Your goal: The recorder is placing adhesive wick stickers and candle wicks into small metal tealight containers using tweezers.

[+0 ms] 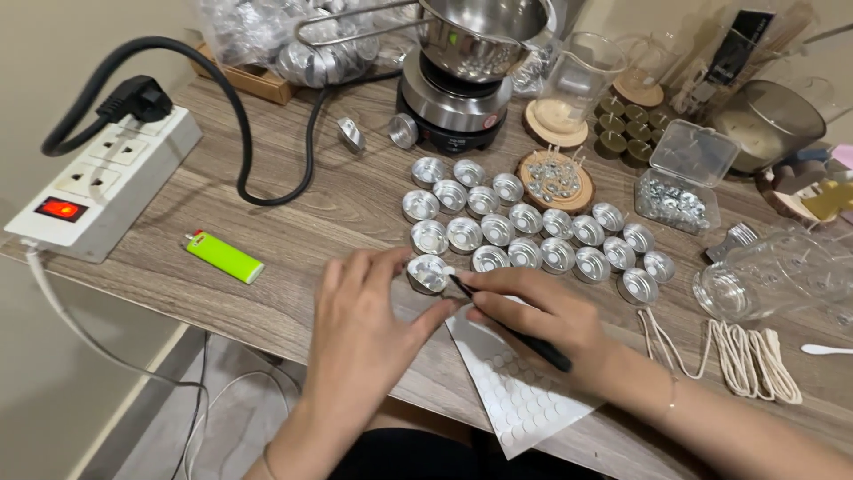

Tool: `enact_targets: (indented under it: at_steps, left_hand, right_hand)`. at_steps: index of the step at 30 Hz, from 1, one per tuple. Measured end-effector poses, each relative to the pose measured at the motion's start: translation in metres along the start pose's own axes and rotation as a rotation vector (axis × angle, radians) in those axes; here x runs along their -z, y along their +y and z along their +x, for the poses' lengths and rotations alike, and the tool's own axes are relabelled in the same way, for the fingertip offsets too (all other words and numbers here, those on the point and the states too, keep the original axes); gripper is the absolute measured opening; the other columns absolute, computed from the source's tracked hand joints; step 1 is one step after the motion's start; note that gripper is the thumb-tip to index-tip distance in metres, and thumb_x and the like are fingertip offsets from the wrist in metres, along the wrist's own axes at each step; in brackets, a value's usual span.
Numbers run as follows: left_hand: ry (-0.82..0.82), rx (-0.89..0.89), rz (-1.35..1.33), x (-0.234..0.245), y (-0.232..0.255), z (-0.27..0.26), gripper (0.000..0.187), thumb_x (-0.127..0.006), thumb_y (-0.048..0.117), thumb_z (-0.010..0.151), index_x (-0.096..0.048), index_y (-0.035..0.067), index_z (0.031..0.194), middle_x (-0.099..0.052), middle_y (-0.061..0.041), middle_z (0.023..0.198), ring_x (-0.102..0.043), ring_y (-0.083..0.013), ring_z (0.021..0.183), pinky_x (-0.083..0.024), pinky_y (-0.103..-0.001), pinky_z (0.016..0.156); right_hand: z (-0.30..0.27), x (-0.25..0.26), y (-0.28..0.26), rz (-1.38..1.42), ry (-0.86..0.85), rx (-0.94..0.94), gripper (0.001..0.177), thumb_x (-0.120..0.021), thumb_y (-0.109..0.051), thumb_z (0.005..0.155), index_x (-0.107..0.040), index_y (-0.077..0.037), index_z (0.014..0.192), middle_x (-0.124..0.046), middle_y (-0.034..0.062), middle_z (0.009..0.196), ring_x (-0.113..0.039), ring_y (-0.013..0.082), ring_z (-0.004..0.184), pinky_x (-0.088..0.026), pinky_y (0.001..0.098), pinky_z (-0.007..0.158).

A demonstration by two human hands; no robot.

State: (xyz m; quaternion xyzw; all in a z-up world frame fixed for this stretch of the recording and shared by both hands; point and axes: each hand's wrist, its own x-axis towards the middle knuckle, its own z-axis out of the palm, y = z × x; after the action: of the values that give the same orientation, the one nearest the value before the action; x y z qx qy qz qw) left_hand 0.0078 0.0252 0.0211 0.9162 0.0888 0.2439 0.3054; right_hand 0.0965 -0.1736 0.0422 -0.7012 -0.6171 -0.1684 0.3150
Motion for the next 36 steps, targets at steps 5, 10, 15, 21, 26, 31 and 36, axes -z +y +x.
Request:
enact_targets:
  at_steps: [5,10,15,21,26,31,36]
  left_hand:
    - [0.009,-0.001,-0.016,-0.006,-0.005,-0.003,0.061,-0.087,0.038,0.069,-0.071,0.0,0.114,-0.069,-0.015,0.109,-0.058,-0.0323,0.104,-0.045,-0.046,0.094]
    - [0.019,-0.01,-0.037,-0.007,-0.007,-0.005,0.051,-0.085,0.033,0.075,-0.072,0.001,0.113,-0.069,-0.013,0.106,-0.058,-0.0315,0.101,-0.045,-0.045,0.093]
    - [0.024,-0.012,-0.039,-0.007,-0.006,-0.004,0.051,-0.085,0.032,0.074,-0.072,0.001,0.112,-0.068,-0.012,0.105,-0.058,-0.0315,0.1,-0.044,-0.045,0.092]
    - [-0.019,0.001,0.002,-0.011,-0.01,-0.004,0.054,-0.085,0.033,0.073,-0.07,0.001,0.115,-0.067,-0.012,0.106,-0.057,-0.0298,0.102,-0.043,-0.045,0.094]
    - [-0.022,0.013,-0.015,-0.01,-0.009,-0.002,0.052,-0.085,0.031,0.072,-0.071,0.003,0.113,-0.068,-0.011,0.106,-0.057,-0.0303,0.103,-0.043,-0.046,0.093]
    - [-0.048,0.035,-0.017,-0.009,-0.008,-0.001,0.052,-0.085,0.032,0.072,-0.071,0.003,0.113,-0.068,-0.011,0.105,-0.057,-0.0305,0.102,-0.043,-0.046,0.091]
    - [-0.037,0.036,-0.02,-0.009,-0.009,-0.001,0.052,-0.085,0.038,0.073,-0.072,0.003,0.111,-0.069,-0.01,0.106,-0.059,-0.0301,0.1,-0.044,-0.046,0.088]
  right_hand:
    - [0.001,-0.015,0.011,0.092,-0.026,-0.054,0.025,-0.081,-0.004,0.087,-0.069,0.002,0.108,-0.073,0.0175,0.118,-0.076,0.0289,0.101,-0.064,0.0353,0.085]
    - [-0.001,-0.021,0.01,0.154,-0.04,-0.098,0.024,-0.079,-0.003,0.088,-0.069,0.002,0.11,-0.073,0.0175,0.119,-0.076,0.0296,0.105,-0.064,0.0354,0.089]
    - [0.001,-0.023,0.01,0.14,-0.043,-0.12,0.024,-0.079,-0.004,0.087,-0.069,0.002,0.109,-0.073,0.0172,0.119,-0.076,0.03,0.106,-0.063,0.0366,0.091]
    - [0.004,-0.026,0.01,0.152,-0.055,-0.134,0.024,-0.079,-0.004,0.087,-0.07,0.001,0.108,-0.074,0.0168,0.117,-0.076,0.0293,0.105,-0.063,0.036,0.09]
    - [0.004,-0.029,0.013,0.154,-0.047,-0.135,0.022,-0.08,-0.005,0.087,-0.07,0.002,0.105,-0.075,0.0163,0.112,-0.076,0.0279,0.101,-0.063,0.0352,0.087]
    - [-0.005,-0.033,0.016,0.255,0.007,-0.237,0.016,-0.08,-0.005,0.09,-0.069,-0.001,0.101,-0.075,0.0104,0.101,-0.078,0.0253,0.105,-0.064,0.0349,0.09]
    - [0.0,-0.028,0.02,0.348,-0.003,-0.49,0.021,-0.077,-0.007,0.089,-0.068,0.002,0.106,-0.077,0.0126,0.11,-0.078,0.0221,0.105,-0.066,0.0326,0.091]
